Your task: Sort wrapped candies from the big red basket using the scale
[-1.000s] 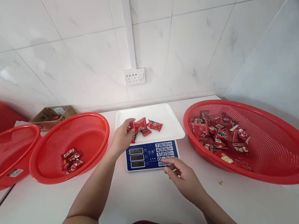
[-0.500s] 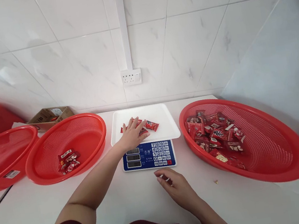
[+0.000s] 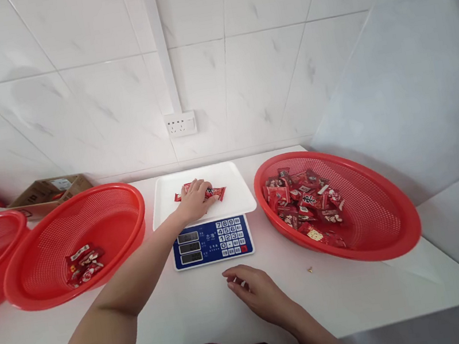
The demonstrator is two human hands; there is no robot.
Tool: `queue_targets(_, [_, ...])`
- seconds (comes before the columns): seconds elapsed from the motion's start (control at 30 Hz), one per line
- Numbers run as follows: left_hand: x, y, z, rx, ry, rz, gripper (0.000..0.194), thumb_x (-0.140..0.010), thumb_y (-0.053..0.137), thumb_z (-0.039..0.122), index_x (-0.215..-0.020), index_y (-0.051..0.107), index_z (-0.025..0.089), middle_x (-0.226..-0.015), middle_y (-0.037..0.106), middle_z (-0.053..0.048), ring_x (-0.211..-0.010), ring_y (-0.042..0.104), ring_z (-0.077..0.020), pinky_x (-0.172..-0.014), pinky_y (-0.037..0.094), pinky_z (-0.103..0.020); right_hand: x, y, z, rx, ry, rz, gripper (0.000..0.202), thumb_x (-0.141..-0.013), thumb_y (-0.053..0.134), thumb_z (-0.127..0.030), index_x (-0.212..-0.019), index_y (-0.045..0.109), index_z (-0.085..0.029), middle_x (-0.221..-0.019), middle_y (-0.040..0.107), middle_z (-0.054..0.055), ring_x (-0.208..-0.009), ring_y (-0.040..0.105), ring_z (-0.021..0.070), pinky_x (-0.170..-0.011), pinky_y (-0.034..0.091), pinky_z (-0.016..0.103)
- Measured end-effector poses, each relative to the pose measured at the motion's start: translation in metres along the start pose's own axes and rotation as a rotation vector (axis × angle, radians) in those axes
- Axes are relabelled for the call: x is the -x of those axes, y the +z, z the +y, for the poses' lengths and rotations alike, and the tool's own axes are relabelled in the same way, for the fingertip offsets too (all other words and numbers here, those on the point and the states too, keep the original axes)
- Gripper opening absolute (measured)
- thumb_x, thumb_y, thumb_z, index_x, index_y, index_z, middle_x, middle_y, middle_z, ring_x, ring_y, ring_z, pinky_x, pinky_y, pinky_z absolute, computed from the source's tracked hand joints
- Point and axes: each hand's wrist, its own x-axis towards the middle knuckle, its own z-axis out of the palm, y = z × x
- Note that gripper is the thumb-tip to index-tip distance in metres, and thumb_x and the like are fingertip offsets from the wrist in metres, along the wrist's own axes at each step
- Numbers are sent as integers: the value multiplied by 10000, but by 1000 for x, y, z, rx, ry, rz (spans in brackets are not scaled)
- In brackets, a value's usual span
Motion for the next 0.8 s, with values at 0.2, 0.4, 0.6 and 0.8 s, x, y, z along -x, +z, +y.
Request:
queue_targets(0.2, [4, -4, -11, -37, 48, -34, 429, -869, 383, 482, -1242, 391, 270, -1347, 389, -99, -1282, 289, -311, -1014, 161, -580, -1, 1, 1, -2, 0, -7, 280, -850, 445, -279, -1068, 615, -229, -994, 655, 36, -815, 596, 162, -711, 463, 278])
queue_targets(0.4, [5, -1, -19, -118, 225, -43, 458, -875, 389, 486, -1295, 382, 302, -1384, 356, -102, -1293, 286, -288, -1030, 179, -519, -2, 2, 1, -7, 7, -14, 280, -847, 447, -281, -1063, 618, -229, -990, 657, 36, -813, 597, 162, -709, 461, 278])
queue_targets(0.6, [3, -3, -19, -86, 229, 32, 325, -874, 413, 361, -1162, 472, 224, -1209, 515, -75, -1163, 435, -234, -1000, 283, -416, 0, 2, 3, -10, 21, -22, 280, -847, 444, -285, -1058, 618, -226, -985, 656, 38, -813, 596, 163, -719, 458, 277])
queue_targets(0.8, [6, -5, -20, -82, 190, 45, 334, -851, 449, 396, -1124, 472, 205, -1218, 510, -91, -1159, 435, -254, -984, 304, -417, -1, 5, 8, -15, 27, -34, 284, -847, 442, -283, -1063, 614, -220, -984, 654, 39, -802, 597, 160, -720, 460, 275])
